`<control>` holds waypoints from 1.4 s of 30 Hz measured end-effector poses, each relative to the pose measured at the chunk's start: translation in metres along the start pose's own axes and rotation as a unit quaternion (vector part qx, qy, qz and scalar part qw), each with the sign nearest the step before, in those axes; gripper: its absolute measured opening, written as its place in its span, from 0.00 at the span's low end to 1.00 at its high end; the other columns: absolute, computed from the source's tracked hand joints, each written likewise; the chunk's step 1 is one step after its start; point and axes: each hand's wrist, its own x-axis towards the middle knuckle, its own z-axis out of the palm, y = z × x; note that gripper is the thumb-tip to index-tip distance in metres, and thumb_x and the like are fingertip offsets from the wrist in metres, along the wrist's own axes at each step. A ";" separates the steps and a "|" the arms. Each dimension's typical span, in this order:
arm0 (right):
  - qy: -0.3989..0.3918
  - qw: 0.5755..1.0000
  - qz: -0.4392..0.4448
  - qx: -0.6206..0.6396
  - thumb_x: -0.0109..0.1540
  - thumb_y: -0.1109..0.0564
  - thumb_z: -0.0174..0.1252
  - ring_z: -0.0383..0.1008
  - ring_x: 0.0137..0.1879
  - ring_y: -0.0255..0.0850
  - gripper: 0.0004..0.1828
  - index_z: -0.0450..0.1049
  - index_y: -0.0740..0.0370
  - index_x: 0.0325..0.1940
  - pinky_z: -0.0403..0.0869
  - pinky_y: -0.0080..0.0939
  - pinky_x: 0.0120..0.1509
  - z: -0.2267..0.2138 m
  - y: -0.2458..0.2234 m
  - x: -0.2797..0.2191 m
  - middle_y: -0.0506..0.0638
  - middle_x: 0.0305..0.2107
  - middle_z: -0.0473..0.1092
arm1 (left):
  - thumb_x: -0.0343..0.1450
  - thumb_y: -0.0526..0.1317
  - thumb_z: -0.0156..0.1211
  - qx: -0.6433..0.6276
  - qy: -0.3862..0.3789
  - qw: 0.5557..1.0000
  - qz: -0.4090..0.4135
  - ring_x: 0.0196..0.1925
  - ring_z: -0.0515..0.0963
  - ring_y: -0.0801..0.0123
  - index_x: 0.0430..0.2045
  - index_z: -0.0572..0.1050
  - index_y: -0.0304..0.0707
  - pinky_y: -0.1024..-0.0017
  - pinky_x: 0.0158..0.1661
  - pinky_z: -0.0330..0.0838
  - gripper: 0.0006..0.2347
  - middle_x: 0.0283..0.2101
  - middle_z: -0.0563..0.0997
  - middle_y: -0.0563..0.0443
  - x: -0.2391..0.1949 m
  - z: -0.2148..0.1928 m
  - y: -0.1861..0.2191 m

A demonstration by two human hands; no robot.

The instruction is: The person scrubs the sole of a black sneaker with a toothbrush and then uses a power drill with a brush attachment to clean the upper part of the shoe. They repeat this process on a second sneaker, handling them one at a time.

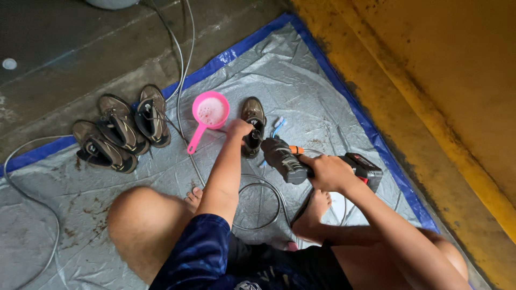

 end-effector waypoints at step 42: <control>0.053 0.992 -0.034 -0.107 0.60 0.50 0.57 0.85 0.48 0.62 0.35 0.71 0.43 0.74 0.83 0.64 0.56 0.059 0.002 0.012 0.55 0.42 0.82 | 0.73 0.52 0.70 0.063 0.121 0.899 0.417 0.75 0.73 0.50 0.76 0.60 0.52 0.43 0.68 0.72 0.35 0.71 0.75 0.42 -0.061 -0.026 0.002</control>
